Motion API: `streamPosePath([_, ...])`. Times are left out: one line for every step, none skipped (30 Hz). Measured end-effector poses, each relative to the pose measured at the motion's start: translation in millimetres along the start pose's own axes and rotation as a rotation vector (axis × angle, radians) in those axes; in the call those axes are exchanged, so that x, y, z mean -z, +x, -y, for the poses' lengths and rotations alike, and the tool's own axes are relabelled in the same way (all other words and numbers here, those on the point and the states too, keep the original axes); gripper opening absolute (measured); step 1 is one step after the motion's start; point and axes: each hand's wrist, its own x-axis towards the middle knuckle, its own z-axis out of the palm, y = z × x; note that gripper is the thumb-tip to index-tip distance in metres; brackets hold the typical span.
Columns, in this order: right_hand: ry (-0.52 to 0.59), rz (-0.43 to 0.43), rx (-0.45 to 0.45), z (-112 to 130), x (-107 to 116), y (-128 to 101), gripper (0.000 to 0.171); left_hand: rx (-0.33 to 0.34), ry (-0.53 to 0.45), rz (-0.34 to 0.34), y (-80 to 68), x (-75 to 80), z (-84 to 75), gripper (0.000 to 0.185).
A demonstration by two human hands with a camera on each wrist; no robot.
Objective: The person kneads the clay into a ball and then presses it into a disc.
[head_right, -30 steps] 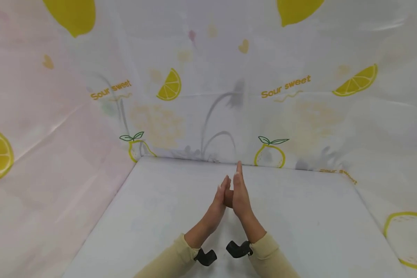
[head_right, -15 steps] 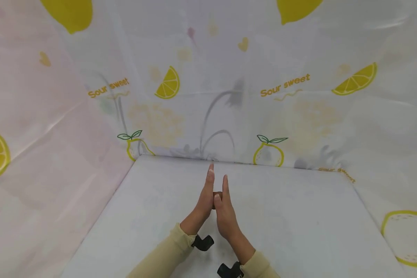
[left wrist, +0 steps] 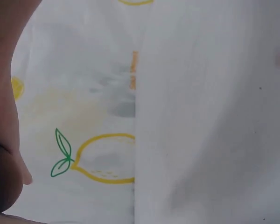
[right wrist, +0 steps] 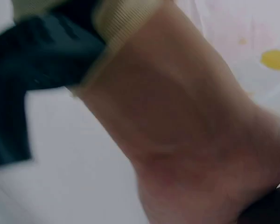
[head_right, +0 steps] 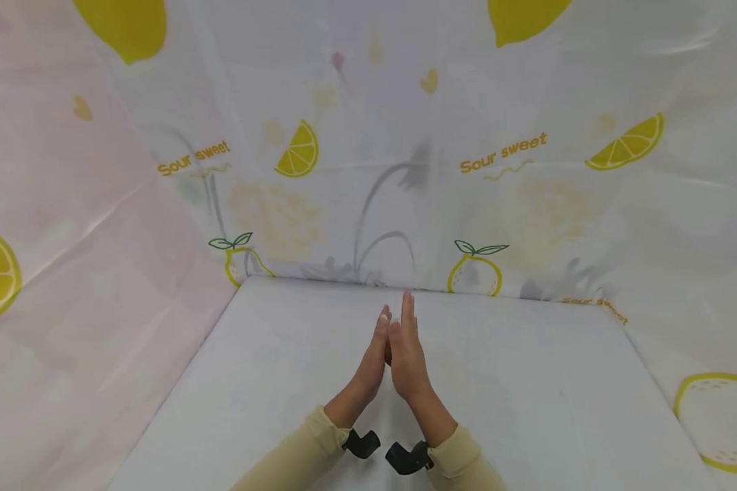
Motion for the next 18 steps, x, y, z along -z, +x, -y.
streamPosePath([0.0,-0.004,-0.021,-1.4,3.1,4.2,0.062,-0.009,-0.001,0.027,-1.3,-1.1,0.4,0.075])
streamPosePath([-0.001,-0.013,-0.04,-3.9,6.2,8.2,0.062,-0.018,-0.001,0.055,-2.4,-2.0,0.6,0.075])
streamPosePath([-0.002,-0.019,-0.06,-6.6,9.0,11.7,0.062,-0.026,-0.001,0.078,-3.4,-2.7,-0.2,0.075])
streamPosePath([-0.003,-0.025,-0.08,-9.8,11.8,14.8,0.063,-0.032,-0.004,0.1,-3.6,-3.2,-1.3,0.075])
streamPosePath([-0.005,-0.029,-0.098,-13.1,14.3,17.3,0.063,-0.038,-0.005,0.119,-3.6,-3.5,-2.1,0.076])
streamPosePath([-0.005,-0.032,-0.113,-16.5,16.2,19.0,0.064,-0.044,-0.002,0.133,-3.6,-3.4,-3.3,0.076])
streamPosePath([-0.011,-0.034,-0.126,-20.1,17.6,19.9,0.064,-0.049,-0.001,0.138,-3.4,-3.0,-5.1,0.075])
streamPosePath([-0.015,-0.036,-0.137,-24.1,18.1,19.6,0.064,-0.053,-0.002,0.138,-3.3,-2.3,-6.8,0.075])
streamPosePath([-0.024,-0.033,-0.148,-27.3,18.1,18.4,0.064,-0.058,-0.002,0.132,-3.1,-1.3,-8.6,0.074])
streamPosePath([-0.03,-0.026,-0.155,-30.1,17.2,16.5,0.064,-0.059,-0.005,0.121,-2.8,-0.1,-9.7,0.073])
streamPosePath([-0.037,-0.021,-0.16,-32.6,15.7,14.0,0.063,-0.064,-0.012,0.107,-2.2,1.0,-10.8,0.073])
streamPosePath([-0.043,-0.017,-0.168,-34.9,13.4,10.8,0.062,-0.067,-0.022,0.089,-1.5,2.2,-12.6,0.072])
streamPosePath([-0.044,-0.011,-0.167,-36.6,10.7,7.2,0.061,-0.068,-0.034,0.07,-0.5,3.1,-14.3,0.071])
streamPosePath([-0.048,-0.002,-0.16,-38.1,7.5,3.4,0.06,-0.069,-0.038,0.053,0.7,3.9,-15.5,0.071])
streamPosePath([-0.063,0.005,-0.15,-38.2,4.1,-0.4,0.059,-0.067,-0.048,0.034,2.0,4.5,-17.3,0.071])
streamPosePath([-0.072,0.012,-0.144,-37.4,0.6,-4.3,0.059,-0.065,-0.059,0.017,3.6,4.8,-19.0,0.071])
streamPosePath([-0.087,0.016,-0.133,-36.7,-2.9,-8.0,0.058,-0.063,-0.061,-0.003,5.2,5.0,-20.5,0.071])
streamPosePath([-0.095,0.022,-0.12,-35.0,-6.1,-11.4,0.058,-0.058,-0.059,-0.025,6.8,5.2,-22.0,0.072])
